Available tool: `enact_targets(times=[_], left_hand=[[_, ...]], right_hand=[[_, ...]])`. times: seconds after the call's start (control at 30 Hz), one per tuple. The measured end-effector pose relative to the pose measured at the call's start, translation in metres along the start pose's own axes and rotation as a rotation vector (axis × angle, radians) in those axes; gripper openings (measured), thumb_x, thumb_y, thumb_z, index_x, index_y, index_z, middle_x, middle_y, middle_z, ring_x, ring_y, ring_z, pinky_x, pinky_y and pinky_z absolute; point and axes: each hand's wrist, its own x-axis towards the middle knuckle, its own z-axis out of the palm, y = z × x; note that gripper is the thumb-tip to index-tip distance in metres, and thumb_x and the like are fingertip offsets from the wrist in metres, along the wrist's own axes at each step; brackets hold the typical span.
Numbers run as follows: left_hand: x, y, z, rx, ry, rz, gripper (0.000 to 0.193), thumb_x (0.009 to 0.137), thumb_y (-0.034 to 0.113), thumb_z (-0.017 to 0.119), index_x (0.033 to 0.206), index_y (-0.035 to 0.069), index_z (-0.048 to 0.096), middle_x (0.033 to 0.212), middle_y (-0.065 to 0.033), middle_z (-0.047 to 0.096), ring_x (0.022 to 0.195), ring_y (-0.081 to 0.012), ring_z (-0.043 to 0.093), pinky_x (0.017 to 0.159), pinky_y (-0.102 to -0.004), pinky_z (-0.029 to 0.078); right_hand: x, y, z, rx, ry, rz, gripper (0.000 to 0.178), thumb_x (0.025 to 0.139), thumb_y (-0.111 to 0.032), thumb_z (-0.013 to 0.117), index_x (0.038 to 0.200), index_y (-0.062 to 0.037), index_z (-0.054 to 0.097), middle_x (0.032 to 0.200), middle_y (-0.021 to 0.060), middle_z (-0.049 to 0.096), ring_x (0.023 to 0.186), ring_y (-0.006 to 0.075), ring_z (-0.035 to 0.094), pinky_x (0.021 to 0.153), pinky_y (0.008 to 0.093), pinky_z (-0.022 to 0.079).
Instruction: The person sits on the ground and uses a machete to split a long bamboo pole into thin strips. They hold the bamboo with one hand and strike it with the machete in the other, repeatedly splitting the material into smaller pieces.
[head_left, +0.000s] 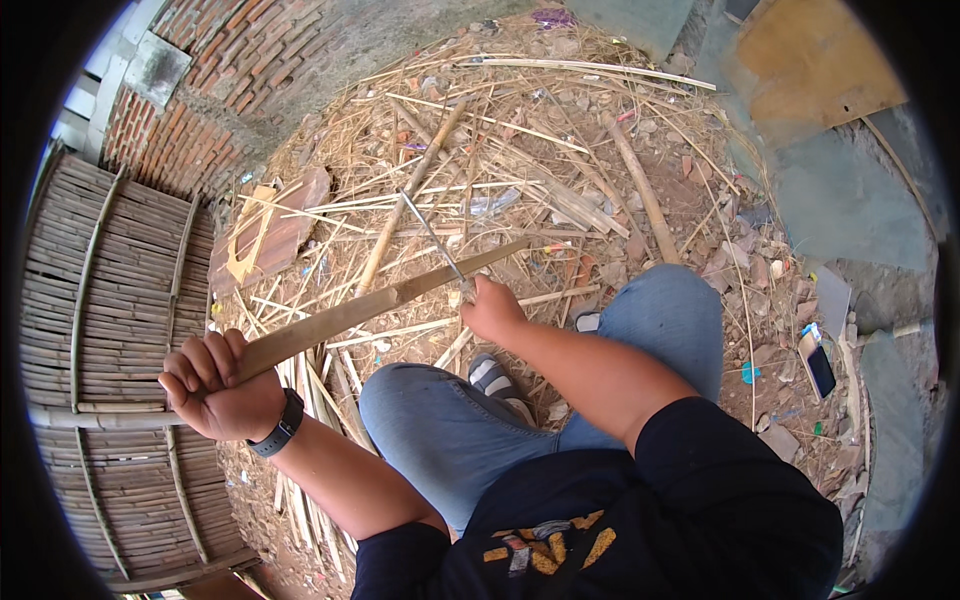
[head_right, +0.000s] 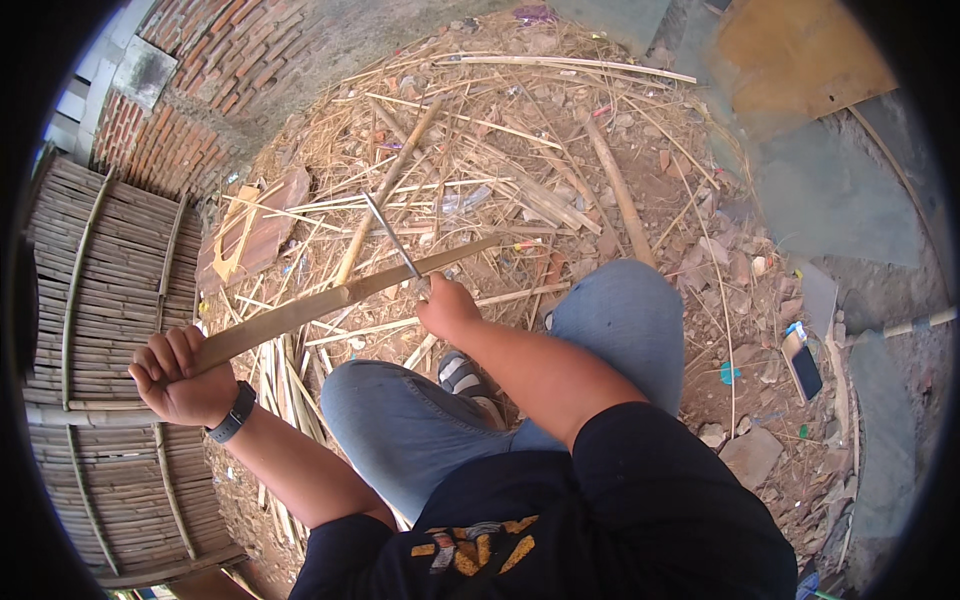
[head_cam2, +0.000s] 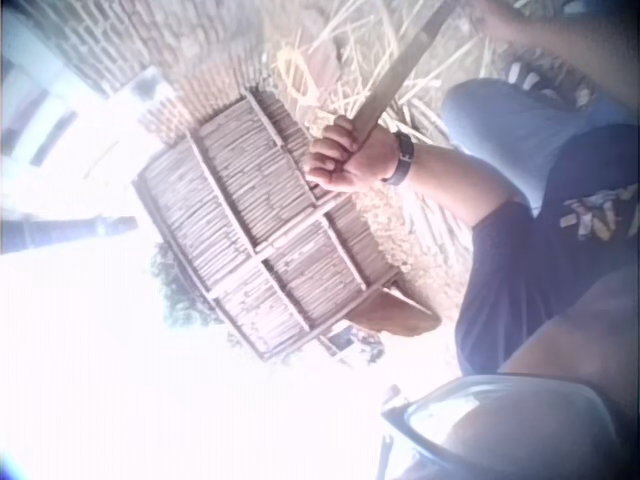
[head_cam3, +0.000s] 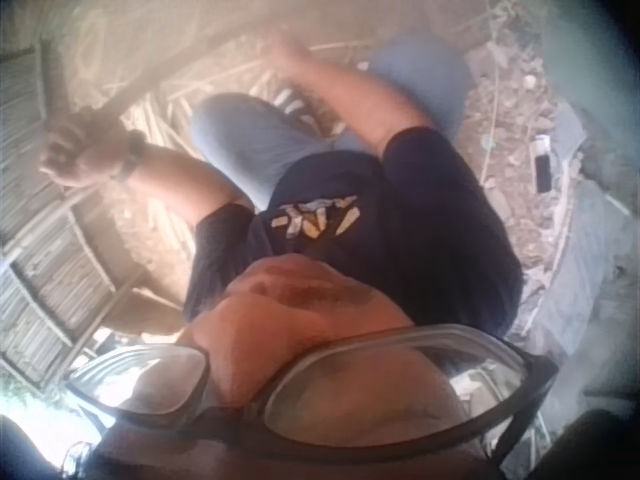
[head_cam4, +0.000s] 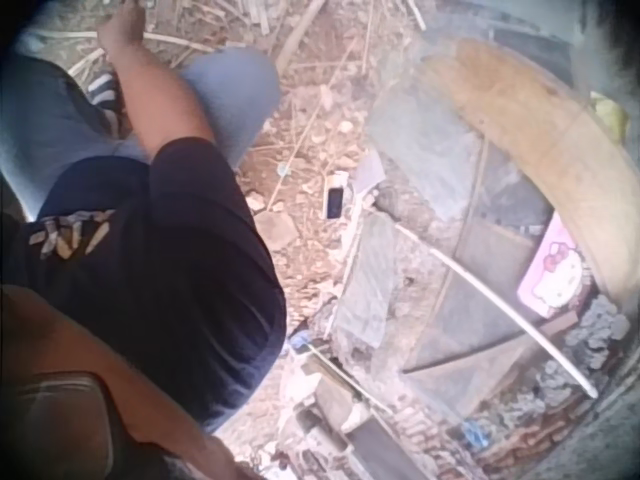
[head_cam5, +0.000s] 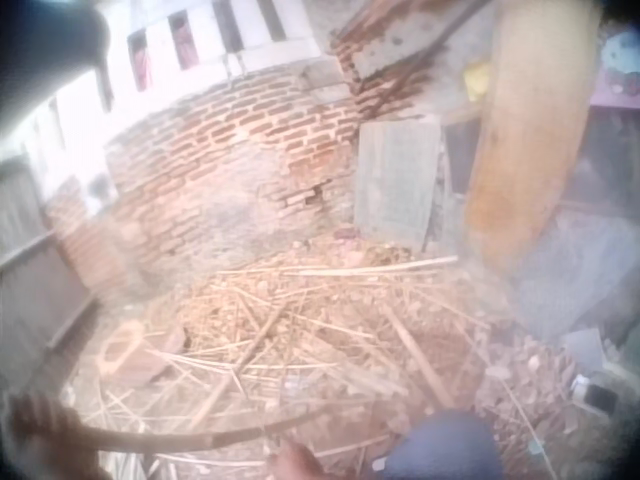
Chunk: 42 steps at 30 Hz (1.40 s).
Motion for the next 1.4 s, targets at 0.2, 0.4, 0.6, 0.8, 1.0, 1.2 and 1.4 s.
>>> enact_targets(times=[0.2,0.4,0.6,0.8,1.0,1.2,1.4], left_hand=[[-0.001,0.003,-0.003,0.029,0.009,0.007,0.039,0.103,0.036,0.051,0.071,0.018,0.039,0.058,0.0038,0.032,0.050,-0.0098,0.028,0.053,-0.0274,0.027],[0.002,0.001,-0.002,0.003,0.004,-0.005,0.039,0.103,0.036,0.051,0.071,0.017,0.039,0.058,0.0037,0.032,0.050,-0.0098,0.028,0.052,-0.0274,0.027],[0.000,0.004,-0.011,0.006,0.021,-0.008,0.037,0.101,0.034,0.053,0.070,0.016,0.040,0.059,0.0029,0.033,0.051,-0.0106,0.028,0.053,-0.0280,0.027],[0.004,0.003,-0.011,-0.021,0.025,-0.022,0.037,0.100,0.033,0.053,0.070,0.016,0.040,0.059,0.0024,0.033,0.052,-0.0110,0.029,0.053,-0.0285,0.027],[0.003,0.003,-0.013,0.025,0.079,0.008,0.038,0.102,0.035,0.053,0.071,0.017,0.040,0.058,0.0038,0.032,0.050,-0.0094,0.028,0.052,-0.0267,0.027],[0.004,0.002,-0.009,-0.004,0.058,-0.008,0.036,0.100,0.031,0.055,0.070,0.016,0.041,0.059,0.0028,0.033,0.052,-0.0104,0.029,0.054,-0.0274,0.027],[0.004,0.003,-0.015,0.001,0.025,-0.012,0.036,0.100,0.032,0.055,0.071,0.016,0.041,0.059,0.0028,0.033,0.052,-0.0106,0.029,0.054,-0.0276,0.028]], right_hand=[[-0.015,-0.021,-0.007,0.008,-0.077,-0.119,0.051,0.080,-0.021,0.070,0.120,0.0062,0.054,0.084,0.0281,0.067,0.083,0.0437,0.068,0.074,0.0508,0.053],[-0.007,-0.012,-0.006,0.014,-0.012,-0.071,0.036,0.080,-0.019,0.069,0.106,0.0018,0.055,0.082,0.0253,0.067,0.083,0.0440,0.067,0.074,0.0520,0.054],[-0.018,-0.030,-0.010,-0.029,-0.081,-0.141,0.035,0.080,-0.019,0.070,0.104,0.0017,0.056,0.082,0.0252,0.067,0.084,0.0437,0.067,0.074,0.0521,0.054],[-0.014,-0.025,-0.006,0.021,-0.039,-0.161,0.041,0.080,-0.020,0.069,0.112,0.0023,0.056,0.076,0.0250,0.065,0.076,0.0429,0.067,0.069,0.0514,0.052],[-0.017,-0.033,-0.006,0.015,-0.067,-0.223,0.042,0.079,-0.020,0.069,0.112,0.0024,0.056,0.076,0.0248,0.065,0.075,0.0429,0.067,0.067,0.0498,0.053],[-0.014,-0.030,-0.008,0.037,-0.063,-0.200,0.040,0.079,-0.019,0.068,0.111,0.0028,0.056,0.076,0.0247,0.065,0.075,0.0428,0.067,0.068,0.0506,0.052],[-0.020,-0.043,-0.007,0.053,-0.060,-0.280,0.039,0.079,-0.019,0.068,0.108,0.0045,0.056,0.072,0.0248,0.064,0.072,0.0435,0.066,0.067,0.0513,0.052]])
